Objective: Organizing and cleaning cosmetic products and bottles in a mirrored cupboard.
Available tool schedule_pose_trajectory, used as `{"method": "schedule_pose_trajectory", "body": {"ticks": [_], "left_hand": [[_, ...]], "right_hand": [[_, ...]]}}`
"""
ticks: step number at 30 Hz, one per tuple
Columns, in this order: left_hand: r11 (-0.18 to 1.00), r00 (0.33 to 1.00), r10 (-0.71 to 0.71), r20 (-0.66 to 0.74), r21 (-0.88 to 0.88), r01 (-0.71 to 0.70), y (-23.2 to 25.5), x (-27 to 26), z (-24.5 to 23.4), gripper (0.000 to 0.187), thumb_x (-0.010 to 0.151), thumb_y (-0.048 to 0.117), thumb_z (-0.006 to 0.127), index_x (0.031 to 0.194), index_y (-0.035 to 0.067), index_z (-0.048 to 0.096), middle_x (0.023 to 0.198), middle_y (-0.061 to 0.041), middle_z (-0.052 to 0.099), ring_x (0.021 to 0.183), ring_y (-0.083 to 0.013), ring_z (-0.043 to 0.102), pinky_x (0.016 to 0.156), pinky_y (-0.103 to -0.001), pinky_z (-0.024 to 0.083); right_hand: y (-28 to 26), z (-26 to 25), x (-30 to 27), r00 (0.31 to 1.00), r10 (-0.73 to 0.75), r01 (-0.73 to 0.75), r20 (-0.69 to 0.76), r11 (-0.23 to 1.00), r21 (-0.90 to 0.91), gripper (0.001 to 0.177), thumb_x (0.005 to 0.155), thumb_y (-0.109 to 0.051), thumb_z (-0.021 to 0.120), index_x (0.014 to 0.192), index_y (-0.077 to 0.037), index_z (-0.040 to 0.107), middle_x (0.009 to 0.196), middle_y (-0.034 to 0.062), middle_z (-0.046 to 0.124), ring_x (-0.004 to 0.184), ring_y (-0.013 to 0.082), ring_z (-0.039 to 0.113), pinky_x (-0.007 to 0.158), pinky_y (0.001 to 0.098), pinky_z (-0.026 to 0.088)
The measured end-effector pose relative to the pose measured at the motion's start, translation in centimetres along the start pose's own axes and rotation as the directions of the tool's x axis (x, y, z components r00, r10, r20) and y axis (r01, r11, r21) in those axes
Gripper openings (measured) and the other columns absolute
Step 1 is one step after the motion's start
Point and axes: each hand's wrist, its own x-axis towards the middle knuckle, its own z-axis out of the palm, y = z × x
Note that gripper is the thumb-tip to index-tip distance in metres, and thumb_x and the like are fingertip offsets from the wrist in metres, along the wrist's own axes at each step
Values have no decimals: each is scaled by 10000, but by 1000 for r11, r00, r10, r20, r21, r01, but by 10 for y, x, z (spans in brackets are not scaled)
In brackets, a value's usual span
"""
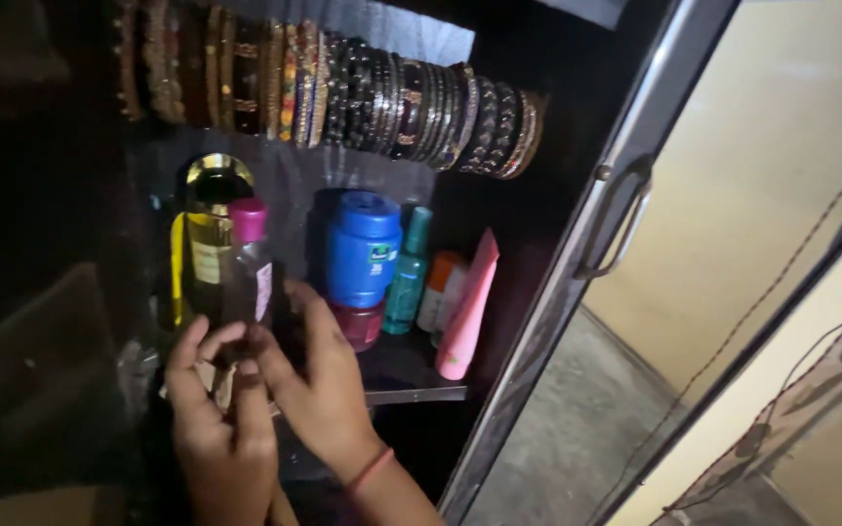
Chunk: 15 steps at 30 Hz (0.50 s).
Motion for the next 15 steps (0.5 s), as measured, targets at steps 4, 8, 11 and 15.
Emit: {"method": "schedule_pose_trajectory", "body": {"ticks": [4, 8, 11, 15], "left_hand": [[869, 944, 312, 110, 369, -330, -7, 6, -19, 484, 1013, 3, 518, 1472, -98, 401, 1387, -290, 571, 1281, -363, 563, 1048, -422, 444], [943, 971, -220, 88, 276, 189, -2, 12, -26, 619, 969, 171, 521, 1554, 31, 375, 1285, -232, 651, 1136, -304, 665, 936, -399, 520], [923, 983, -139, 122, 376, 84, -3, 11, -29, 606, 983, 187, 530, 1545, 10, 388, 1354, -247, 613, 1219, -322, 633, 991, -421, 483], [890, 974, -134, 185, 454, 36, -9, 6, -27, 576, 928, 186, 551, 1485, 42, 516, 1190, -208, 705, 1103, -319, 692, 966, -414, 507]], "right_hand": [[28, 28, 9, 998, 24, -32, 52, 985, 167, 614, 942, -213, 694, 1465, -13, 442, 1207, 195, 697, 1072, 286, 724, 911, 339, 561], [45, 43, 15, 985, 171, -167, 34, 981, -96, 672, 872, -285, 781, 1409, -12, 483, 1020, 199, 717, 902, 292, 718, 766, 360, 559], [45, 42, 9, 950, 309, -302, 49, 947, -113, 509, 863, -295, 787, 1273, -44, 618, 854, 134, 753, 733, 237, 741, 675, 335, 575], [20, 23, -7, 962, 265, -261, -66, 964, 58, 496, 776, -216, 857, 1191, -47, 644, 883, 107, 784, 745, 193, 745, 668, 296, 594]]}}
